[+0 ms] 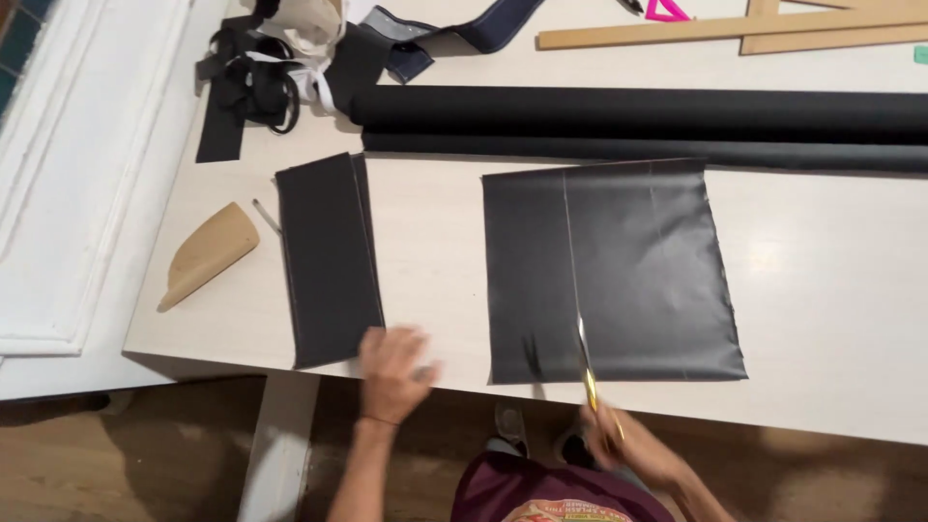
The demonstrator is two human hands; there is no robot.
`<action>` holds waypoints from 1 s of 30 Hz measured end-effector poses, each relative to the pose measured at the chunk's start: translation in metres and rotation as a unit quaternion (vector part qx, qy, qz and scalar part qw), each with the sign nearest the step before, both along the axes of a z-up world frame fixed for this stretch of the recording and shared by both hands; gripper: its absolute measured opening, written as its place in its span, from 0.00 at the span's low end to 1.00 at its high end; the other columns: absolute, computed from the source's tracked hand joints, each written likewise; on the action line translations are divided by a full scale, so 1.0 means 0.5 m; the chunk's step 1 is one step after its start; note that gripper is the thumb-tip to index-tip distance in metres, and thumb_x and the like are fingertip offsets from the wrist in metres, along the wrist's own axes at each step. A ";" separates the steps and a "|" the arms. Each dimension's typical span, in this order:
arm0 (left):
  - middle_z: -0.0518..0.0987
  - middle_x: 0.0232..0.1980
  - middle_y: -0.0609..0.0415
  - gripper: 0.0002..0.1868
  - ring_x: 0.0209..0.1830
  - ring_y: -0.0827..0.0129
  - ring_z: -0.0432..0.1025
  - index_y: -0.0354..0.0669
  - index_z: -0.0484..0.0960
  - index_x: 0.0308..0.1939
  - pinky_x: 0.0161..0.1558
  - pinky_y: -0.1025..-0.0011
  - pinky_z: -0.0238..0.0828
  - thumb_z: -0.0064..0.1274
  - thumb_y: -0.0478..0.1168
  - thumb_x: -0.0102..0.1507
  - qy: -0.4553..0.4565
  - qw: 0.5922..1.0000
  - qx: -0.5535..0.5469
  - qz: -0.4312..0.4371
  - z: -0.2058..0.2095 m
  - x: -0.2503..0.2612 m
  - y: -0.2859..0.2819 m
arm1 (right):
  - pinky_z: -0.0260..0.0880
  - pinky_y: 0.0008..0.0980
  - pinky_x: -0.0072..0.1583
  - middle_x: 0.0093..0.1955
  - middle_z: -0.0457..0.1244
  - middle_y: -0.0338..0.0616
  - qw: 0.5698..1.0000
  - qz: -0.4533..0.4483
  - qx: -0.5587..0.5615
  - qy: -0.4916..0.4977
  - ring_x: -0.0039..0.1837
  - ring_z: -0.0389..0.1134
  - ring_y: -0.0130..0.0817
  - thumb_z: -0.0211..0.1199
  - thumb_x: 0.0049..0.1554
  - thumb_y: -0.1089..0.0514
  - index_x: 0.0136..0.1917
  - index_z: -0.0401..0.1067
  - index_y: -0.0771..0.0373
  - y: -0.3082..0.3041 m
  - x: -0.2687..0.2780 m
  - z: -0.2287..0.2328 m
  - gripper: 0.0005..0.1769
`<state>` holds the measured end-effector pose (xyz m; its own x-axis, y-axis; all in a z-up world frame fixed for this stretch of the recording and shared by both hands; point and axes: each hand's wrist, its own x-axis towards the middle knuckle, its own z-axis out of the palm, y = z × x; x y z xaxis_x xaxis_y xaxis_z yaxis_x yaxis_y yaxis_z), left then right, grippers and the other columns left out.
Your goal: Cutting strips of black leather material using scissors along marked lines on a workshop table
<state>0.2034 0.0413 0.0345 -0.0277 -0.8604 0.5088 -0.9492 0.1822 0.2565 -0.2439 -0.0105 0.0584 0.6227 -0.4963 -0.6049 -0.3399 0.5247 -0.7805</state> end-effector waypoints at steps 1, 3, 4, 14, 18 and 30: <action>0.88 0.64 0.51 0.22 0.68 0.55 0.80 0.47 0.90 0.58 0.75 0.34 0.65 0.64 0.58 0.72 0.001 1.000 0.002 -0.004 -0.019 -0.061 -0.016 | 0.55 0.31 0.38 0.29 0.60 0.37 1.000 -0.004 0.002 0.001 0.32 0.54 0.28 0.39 0.74 0.25 0.48 0.68 0.56 0.033 -0.041 -0.028 0.36; 0.90 0.64 0.43 0.24 0.66 0.50 0.81 0.40 0.92 0.60 0.73 0.39 0.73 0.76 0.54 0.69 0.057 0.985 0.048 -0.154 -0.054 -0.189 -0.040 | 0.61 0.27 0.39 0.35 0.63 0.43 0.984 0.053 0.157 0.067 0.35 0.61 0.26 0.54 0.69 0.29 0.89 0.64 0.51 0.108 -0.130 -0.078 0.43; 0.90 0.64 0.43 0.24 0.66 0.50 0.81 0.40 0.92 0.60 0.73 0.39 0.73 0.76 0.54 0.69 0.060 0.985 0.051 -0.155 -0.064 -0.238 -0.046 | 0.61 0.27 0.39 0.35 0.63 0.43 0.983 0.052 0.161 0.069 0.35 0.61 0.26 0.54 0.69 0.29 0.89 0.64 0.51 0.123 -0.147 -0.099 0.43; 0.86 0.49 0.59 0.04 0.45 0.58 0.73 0.47 0.91 0.43 0.48 0.57 0.65 0.69 0.34 0.73 0.046 0.978 -0.048 -0.197 -0.019 -0.424 -0.108 | 0.52 0.30 0.44 0.40 0.57 0.38 0.987 -0.074 0.121 0.079 0.40 0.52 0.27 0.55 0.72 0.30 0.63 0.71 0.51 0.164 -0.060 -0.094 0.26; 0.86 0.49 0.61 0.06 0.45 0.59 0.74 0.48 0.91 0.43 0.48 0.57 0.66 0.65 0.34 0.74 0.037 0.980 -0.071 -0.183 -0.029 -0.442 -0.109 | 0.47 0.31 0.36 0.31 0.52 0.42 0.983 -0.117 0.144 0.011 0.32 0.50 0.29 0.56 0.77 0.33 0.52 0.61 0.54 0.174 -0.057 -0.146 0.25; 0.87 0.48 0.63 0.08 0.43 0.62 0.72 0.50 0.91 0.42 0.48 0.59 0.68 0.63 0.34 0.76 0.021 0.981 -0.101 -0.163 -0.031 -0.452 -0.110 | 0.43 0.31 0.37 0.28 0.51 0.40 0.984 -0.110 0.139 0.015 0.31 0.48 0.27 0.55 0.77 0.32 0.51 0.61 0.55 0.157 -0.052 -0.110 0.26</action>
